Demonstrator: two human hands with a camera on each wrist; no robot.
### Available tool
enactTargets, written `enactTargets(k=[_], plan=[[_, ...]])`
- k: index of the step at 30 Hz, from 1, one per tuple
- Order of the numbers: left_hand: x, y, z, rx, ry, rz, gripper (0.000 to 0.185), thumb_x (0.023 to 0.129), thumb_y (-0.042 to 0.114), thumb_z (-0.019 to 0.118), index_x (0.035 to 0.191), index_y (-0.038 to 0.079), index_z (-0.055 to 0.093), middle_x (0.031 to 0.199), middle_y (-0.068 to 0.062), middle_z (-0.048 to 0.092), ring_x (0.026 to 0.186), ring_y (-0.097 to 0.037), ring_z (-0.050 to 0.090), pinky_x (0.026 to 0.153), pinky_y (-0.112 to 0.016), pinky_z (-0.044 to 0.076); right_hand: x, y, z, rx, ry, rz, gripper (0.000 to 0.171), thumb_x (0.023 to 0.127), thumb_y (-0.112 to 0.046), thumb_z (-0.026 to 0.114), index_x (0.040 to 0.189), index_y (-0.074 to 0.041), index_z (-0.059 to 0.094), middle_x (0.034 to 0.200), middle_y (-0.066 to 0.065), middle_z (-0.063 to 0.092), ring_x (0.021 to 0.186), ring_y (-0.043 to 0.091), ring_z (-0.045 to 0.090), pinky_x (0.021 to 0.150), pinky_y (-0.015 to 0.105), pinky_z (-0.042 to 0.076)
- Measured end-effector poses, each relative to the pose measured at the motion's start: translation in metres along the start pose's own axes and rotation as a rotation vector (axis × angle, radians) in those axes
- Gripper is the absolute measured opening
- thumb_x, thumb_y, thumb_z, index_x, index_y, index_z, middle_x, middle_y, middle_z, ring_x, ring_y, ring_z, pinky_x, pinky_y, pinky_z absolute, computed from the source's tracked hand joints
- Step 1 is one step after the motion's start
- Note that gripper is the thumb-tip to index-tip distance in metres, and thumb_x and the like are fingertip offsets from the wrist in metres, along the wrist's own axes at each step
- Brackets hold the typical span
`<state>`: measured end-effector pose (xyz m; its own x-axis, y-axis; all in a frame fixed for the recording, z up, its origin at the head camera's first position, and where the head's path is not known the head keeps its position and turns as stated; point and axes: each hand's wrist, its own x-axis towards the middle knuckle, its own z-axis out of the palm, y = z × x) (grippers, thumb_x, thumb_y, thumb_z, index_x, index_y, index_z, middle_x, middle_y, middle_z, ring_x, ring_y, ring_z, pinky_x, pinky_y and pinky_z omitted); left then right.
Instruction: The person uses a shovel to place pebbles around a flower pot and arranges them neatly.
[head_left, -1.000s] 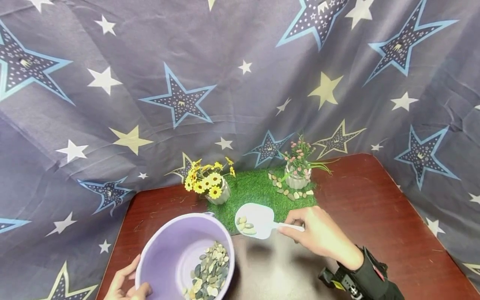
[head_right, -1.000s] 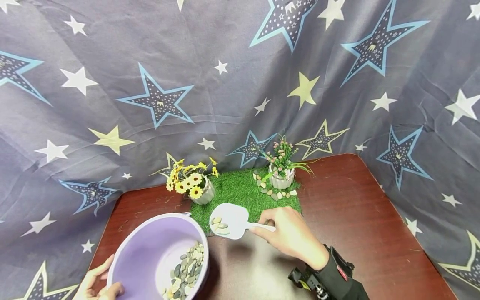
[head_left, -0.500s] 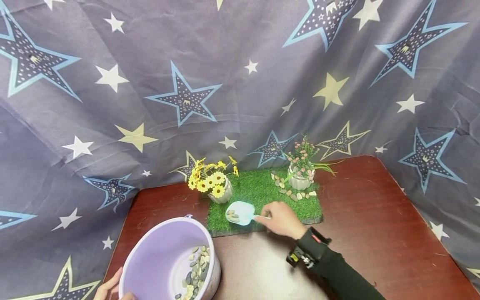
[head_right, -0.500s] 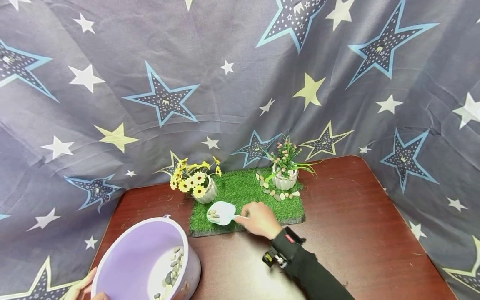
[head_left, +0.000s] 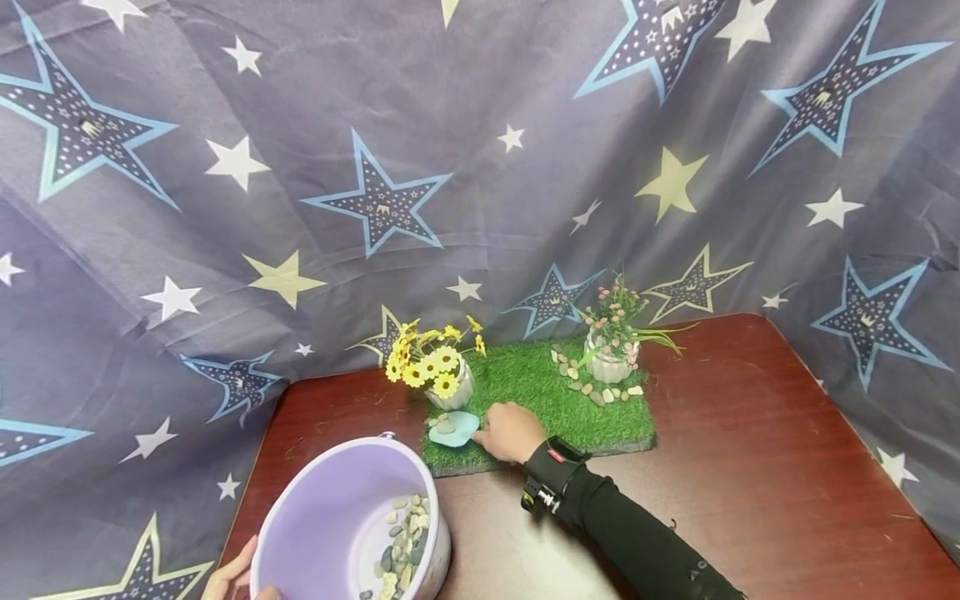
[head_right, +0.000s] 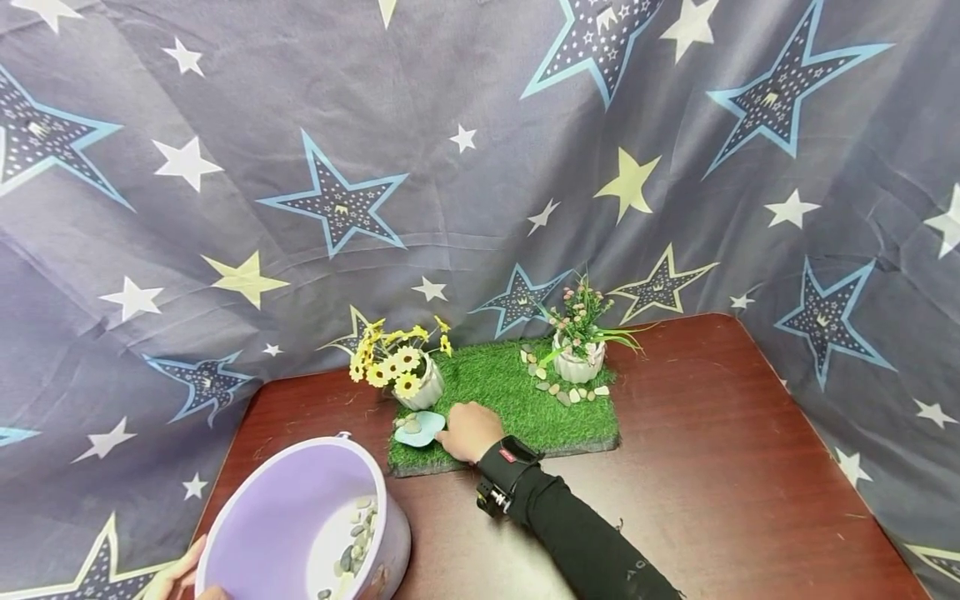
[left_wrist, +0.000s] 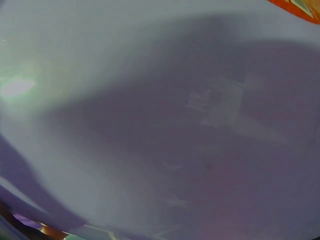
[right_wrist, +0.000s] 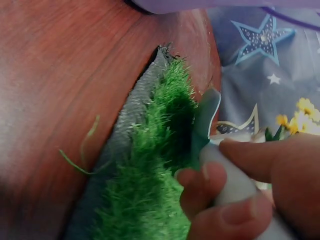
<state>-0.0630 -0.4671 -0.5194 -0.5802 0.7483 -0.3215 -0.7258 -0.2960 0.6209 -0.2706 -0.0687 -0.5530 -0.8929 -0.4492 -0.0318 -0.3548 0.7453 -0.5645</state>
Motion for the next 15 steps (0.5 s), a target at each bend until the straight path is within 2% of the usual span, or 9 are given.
enactTargets(k=[3, 7, 10, 15], plan=[[0.003, 0.003, 0.011, -0.014, -0.034, 0.001, 0.052, 0.103, 0.057, 0.044, 0.134, 0.024, 0.071, 0.133, 0.003, 0.07, 0.121, -0.005, 0.062, 0.107, -0.019, 0.045, -0.001, -0.006, -0.004, -0.062, 0.012, -0.002, 0.047, 0.092, -0.038, 0.075, 0.056, -0.019, 0.05, 0.057, -0.003, 0.056, 0.056, 0.018, 0.057, 0.057, 0.036, 0.051], [0.003, 0.004, 0.016, -0.022, -0.061, 0.012, 0.053, 0.104, 0.056, 0.042, 0.135, 0.023, 0.069, 0.135, 0.002, 0.069, 0.122, -0.006, 0.062, 0.107, -0.019, 0.045, -0.003, -0.008, -0.006, -0.089, 0.025, -0.013, 0.041, 0.091, -0.038, 0.075, 0.06, -0.018, 0.058, 0.066, 0.001, 0.066, 0.066, 0.023, 0.066, 0.065, 0.041, 0.057], [0.003, 0.003, 0.013, -0.02, -0.054, 0.027, 0.051, 0.104, 0.055, 0.044, 0.135, 0.024, 0.069, 0.135, 0.003, 0.07, 0.122, -0.006, 0.062, 0.107, -0.019, 0.046, -0.003, -0.007, -0.006, -0.081, 0.026, -0.021, 0.039, 0.091, -0.037, 0.075, 0.061, -0.018, 0.059, 0.064, -0.001, 0.064, 0.064, 0.022, 0.064, 0.064, 0.041, 0.057], [0.001, 0.002, 0.011, -0.025, -0.041, 0.039, 0.05, 0.105, 0.054, 0.043, 0.135, 0.024, 0.07, 0.135, 0.002, 0.07, 0.123, -0.006, 0.062, 0.108, -0.02, 0.046, 0.0, -0.007, -0.01, -0.051, -0.046, -0.012, 0.043, 0.094, -0.036, 0.073, 0.059, -0.018, 0.056, 0.057, -0.004, 0.057, 0.052, 0.015, 0.055, 0.058, 0.033, 0.05]])
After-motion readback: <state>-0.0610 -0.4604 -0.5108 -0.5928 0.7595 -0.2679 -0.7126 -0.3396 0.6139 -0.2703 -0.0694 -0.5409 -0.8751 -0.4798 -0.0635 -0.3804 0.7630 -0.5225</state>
